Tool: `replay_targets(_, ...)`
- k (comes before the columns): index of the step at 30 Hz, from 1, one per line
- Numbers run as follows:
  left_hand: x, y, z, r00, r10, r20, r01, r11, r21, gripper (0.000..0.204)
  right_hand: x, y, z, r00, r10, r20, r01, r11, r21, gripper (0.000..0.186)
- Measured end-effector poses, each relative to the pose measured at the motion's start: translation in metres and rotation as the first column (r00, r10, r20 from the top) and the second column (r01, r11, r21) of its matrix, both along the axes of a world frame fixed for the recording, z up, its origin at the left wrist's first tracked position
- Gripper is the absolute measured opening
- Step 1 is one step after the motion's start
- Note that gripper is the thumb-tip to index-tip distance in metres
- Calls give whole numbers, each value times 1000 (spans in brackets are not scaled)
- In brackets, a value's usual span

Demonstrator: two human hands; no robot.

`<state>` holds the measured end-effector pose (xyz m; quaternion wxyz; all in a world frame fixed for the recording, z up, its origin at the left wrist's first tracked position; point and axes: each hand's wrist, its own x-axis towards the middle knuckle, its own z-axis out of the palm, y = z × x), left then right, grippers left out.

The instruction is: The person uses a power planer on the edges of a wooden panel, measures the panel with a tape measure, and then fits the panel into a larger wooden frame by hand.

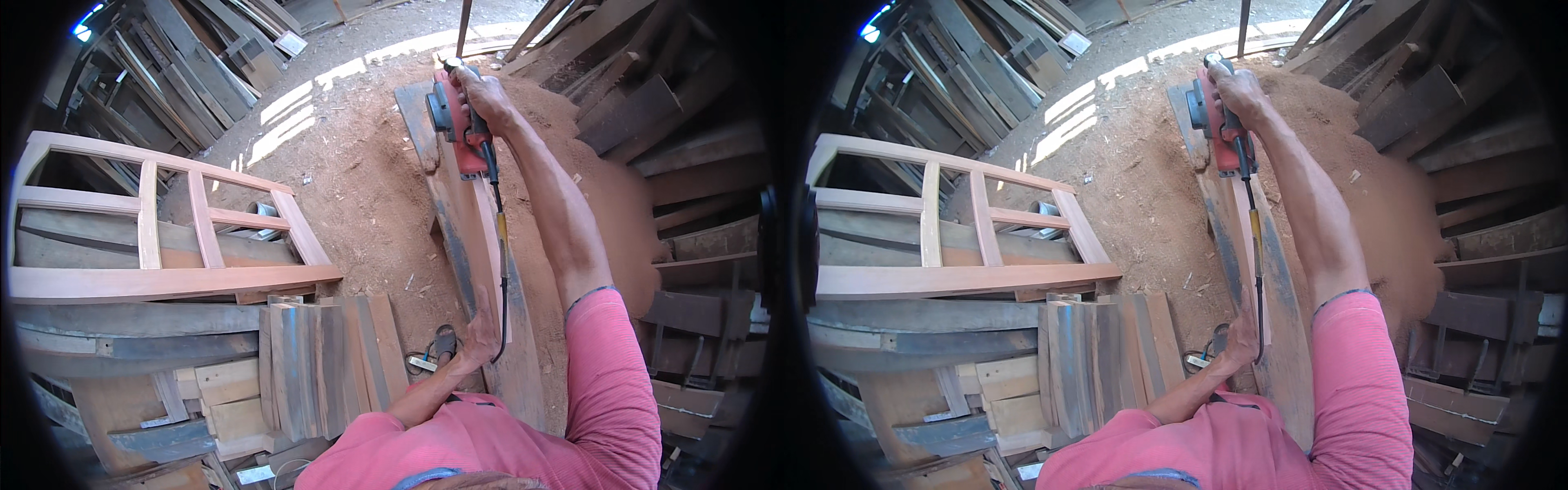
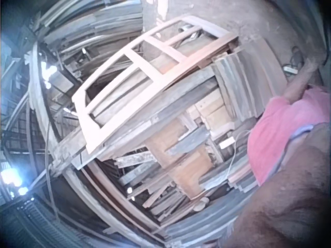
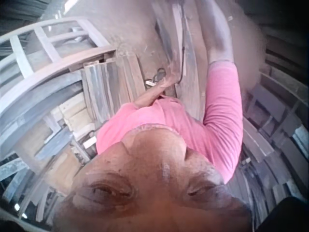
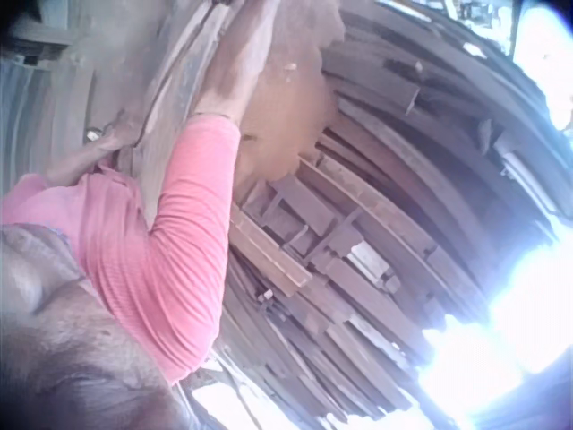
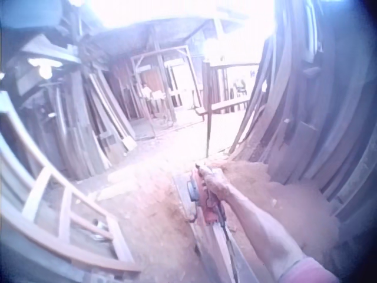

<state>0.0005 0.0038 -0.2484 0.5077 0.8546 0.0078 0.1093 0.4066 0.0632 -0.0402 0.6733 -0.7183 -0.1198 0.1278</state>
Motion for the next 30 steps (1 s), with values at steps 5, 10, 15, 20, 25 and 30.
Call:
replay_targets(5, -2, 3, 4, 998, 10, 69, -13, 999, 45, 101, -79, -56, 18, 992, 36, -125, -22, 993, 112, 39)
replay_targets(10, 3, -1, 11, 987, 84, 139, -93, 994, 59, 106, -203, -159, 33, 982, 76, -173, -52, 989, 135, 49)
replay_targets(15, 1, -1, 0, 999, 27, 40, -28, 999, 32, 111, -290, -214, 27, 977, -37, -210, 59, 994, 96, 51)
replay_targets(20, 2, -3, -11, 983, 90, 157, -96, 995, 33, 98, -345, -236, 16, 966, -46, -256, 72, 993, 94, 49)
replay_targets(25, 4, -4, 1, 984, 58, 167, -79, 990, 120, 105, -388, -246, 19, 956, -2, -295, 44, 990, 135, 49)
replay_targets(30, 4, 1, -18, 997, -11, 78, 18, 996, -89, 87, -428, -246, 22, 977, 75, -199, -58, 994, 89, 47)
